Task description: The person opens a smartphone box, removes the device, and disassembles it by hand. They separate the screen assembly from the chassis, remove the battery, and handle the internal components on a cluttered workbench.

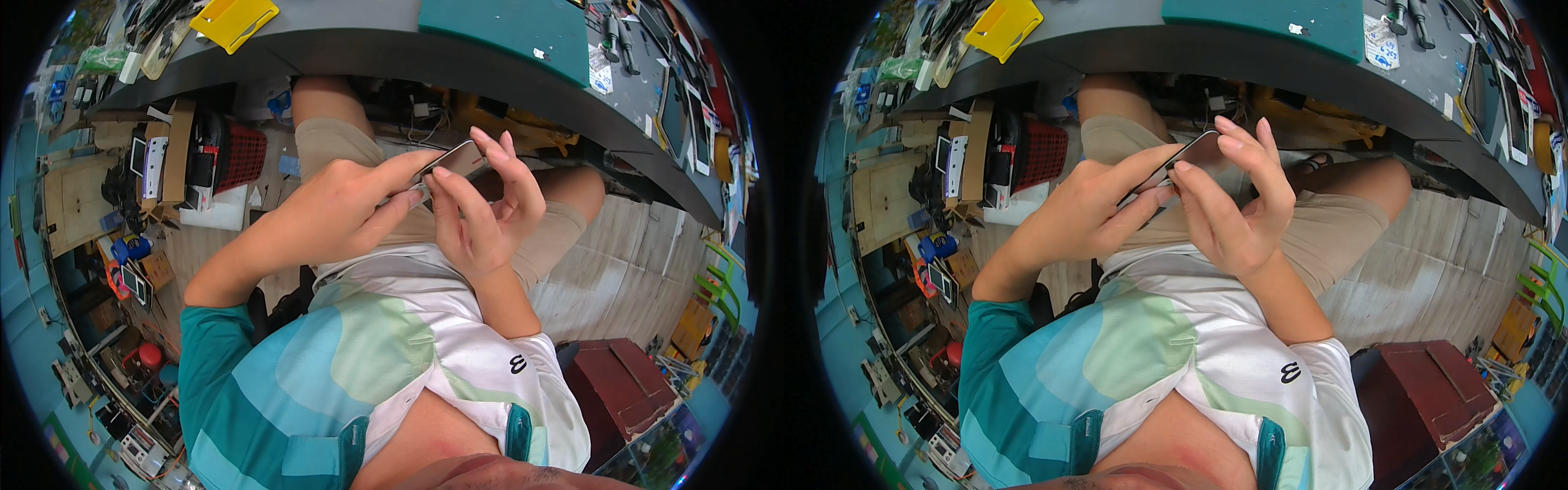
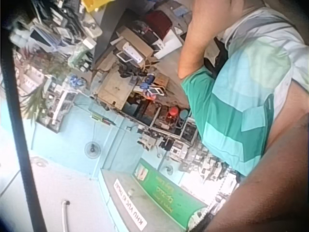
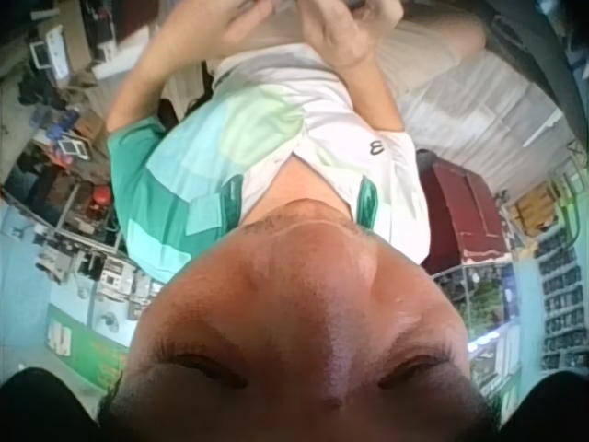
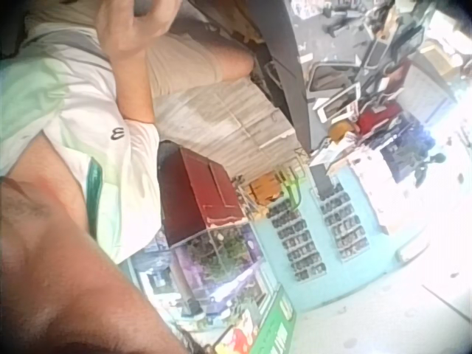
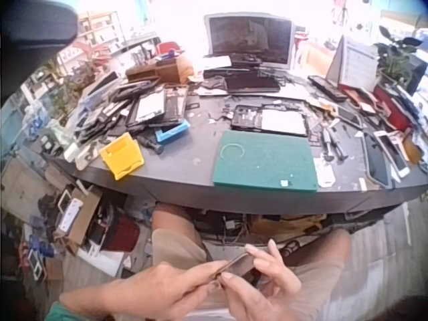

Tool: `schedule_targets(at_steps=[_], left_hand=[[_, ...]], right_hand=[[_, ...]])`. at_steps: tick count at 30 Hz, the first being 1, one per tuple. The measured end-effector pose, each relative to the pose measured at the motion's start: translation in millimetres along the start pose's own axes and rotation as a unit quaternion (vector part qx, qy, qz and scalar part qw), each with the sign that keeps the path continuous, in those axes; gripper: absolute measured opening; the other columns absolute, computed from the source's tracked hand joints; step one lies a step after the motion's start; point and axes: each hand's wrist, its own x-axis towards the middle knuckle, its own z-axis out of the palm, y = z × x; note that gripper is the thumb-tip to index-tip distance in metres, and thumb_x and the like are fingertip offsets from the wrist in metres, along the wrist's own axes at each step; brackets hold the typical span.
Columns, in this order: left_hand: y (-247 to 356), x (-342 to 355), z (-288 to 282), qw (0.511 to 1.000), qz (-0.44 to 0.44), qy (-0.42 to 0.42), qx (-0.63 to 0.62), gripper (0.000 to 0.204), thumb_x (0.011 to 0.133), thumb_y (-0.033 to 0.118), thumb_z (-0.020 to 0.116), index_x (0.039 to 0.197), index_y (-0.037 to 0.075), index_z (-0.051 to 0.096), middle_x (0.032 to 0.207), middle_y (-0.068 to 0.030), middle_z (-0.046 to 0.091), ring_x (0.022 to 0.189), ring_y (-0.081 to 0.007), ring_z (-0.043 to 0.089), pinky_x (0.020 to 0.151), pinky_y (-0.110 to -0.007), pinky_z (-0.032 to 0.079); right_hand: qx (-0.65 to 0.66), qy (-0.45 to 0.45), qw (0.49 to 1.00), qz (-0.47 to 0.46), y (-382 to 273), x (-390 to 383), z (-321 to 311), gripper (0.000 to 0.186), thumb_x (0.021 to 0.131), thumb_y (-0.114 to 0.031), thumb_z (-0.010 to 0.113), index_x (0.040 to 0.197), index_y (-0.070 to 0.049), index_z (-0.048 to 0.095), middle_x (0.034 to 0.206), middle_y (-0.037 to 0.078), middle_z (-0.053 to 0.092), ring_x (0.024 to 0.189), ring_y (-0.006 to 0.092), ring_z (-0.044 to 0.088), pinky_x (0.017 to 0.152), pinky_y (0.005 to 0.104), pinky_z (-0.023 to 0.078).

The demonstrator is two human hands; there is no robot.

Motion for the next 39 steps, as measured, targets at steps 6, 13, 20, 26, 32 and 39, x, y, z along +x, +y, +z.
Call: schedule_targets(at_steps=[6, 13, 20, 26, 32, 39], left_hand=[[-1, 0, 11, 0.998, -0.029, 0.045, 0.042, 0.057, 0.101, 0.005, 0.066, 0.157, 0.003, 0.053, 0.084, -0.0191, 0.074, 0.066, -0.0329, 0.074, 0.059, -0.039, 0.056], [-5, 2, 26, 0.985, -0.005, 0.101, 0.143, 0.060, 0.101, 0.002, 0.065, 0.159, 0.003, 0.051, 0.080, -0.0195, 0.073, 0.065, -0.0333, 0.073, 0.059, -0.041, 0.056], [-7, 3, 24, 0.984, 0.015, 0.126, 0.127, 0.057, 0.101, 0.001, 0.066, 0.156, 0.001, 0.054, 0.090, -0.0227, 0.075, 0.073, -0.0353, 0.075, 0.063, -0.042, 0.058], [-9, 2, 25, 0.983, 0.023, 0.127, 0.129, 0.054, 0.101, 0.001, 0.065, 0.154, 0.000, 0.055, 0.099, -0.0244, 0.076, 0.079, -0.0372, 0.077, 0.066, -0.042, 0.060], [-4, 3, 24, 0.985, 0.013, 0.118, 0.122, 0.055, 0.101, 0.001, 0.065, 0.154, 0.000, 0.054, 0.098, -0.0248, 0.076, 0.079, -0.0386, 0.077, 0.066, -0.043, 0.060], [-5, 2, 27, 0.986, 0.011, 0.122, 0.109, 0.056, 0.100, 0.001, 0.066, 0.155, 0.000, 0.053, 0.095, -0.0247, 0.075, 0.077, -0.0390, 0.076, 0.065, -0.043, 0.060]], right_hand=[[-0.059, -0.032, 0.996, 0.053, -17, 19, -3, 0.026, 0.076, -0.002, 0.088, 0.102, -0.004, 0.080, 0.120, 0.015, 0.070, 0.106, 0.0350, 0.073, 0.101, 0.0525, 0.057], [-0.059, -0.039, 0.991, 0.110, -28, 26, 6, 0.018, 0.078, 0.001, 0.085, 0.094, 0.002, 0.079, 0.112, 0.013, 0.074, 0.087, 0.0265, 0.074, 0.073, 0.0354, 0.061], [-0.029, -0.031, 0.991, 0.123, -28, 24, 12, 0.018, 0.081, 0.004, 0.083, 0.098, 0.004, 0.079, 0.112, 0.013, 0.074, 0.084, 0.0238, 0.077, 0.068, 0.0321, 0.061], [-0.008, -0.041, 0.989, 0.144, -30, 25, 10, 0.015, 0.084, 0.006, 0.081, 0.098, 0.006, 0.078, 0.112, 0.013, 0.072, 0.084, 0.0237, 0.078, 0.069, 0.0318, 0.063], [-0.001, -0.034, 0.989, 0.146, -31, 26, 10, 0.013, 0.086, 0.007, 0.080, 0.099, 0.008, 0.077, 0.113, 0.014, 0.072, 0.085, 0.0228, 0.079, 0.068, 0.0307, 0.063], [0.002, -0.036, 0.989, 0.147, -30, 24, 10, 0.014, 0.086, 0.006, 0.081, 0.099, 0.007, 0.077, 0.113, 0.014, 0.072, 0.085, 0.0219, 0.078, 0.068, 0.0304, 0.064]])
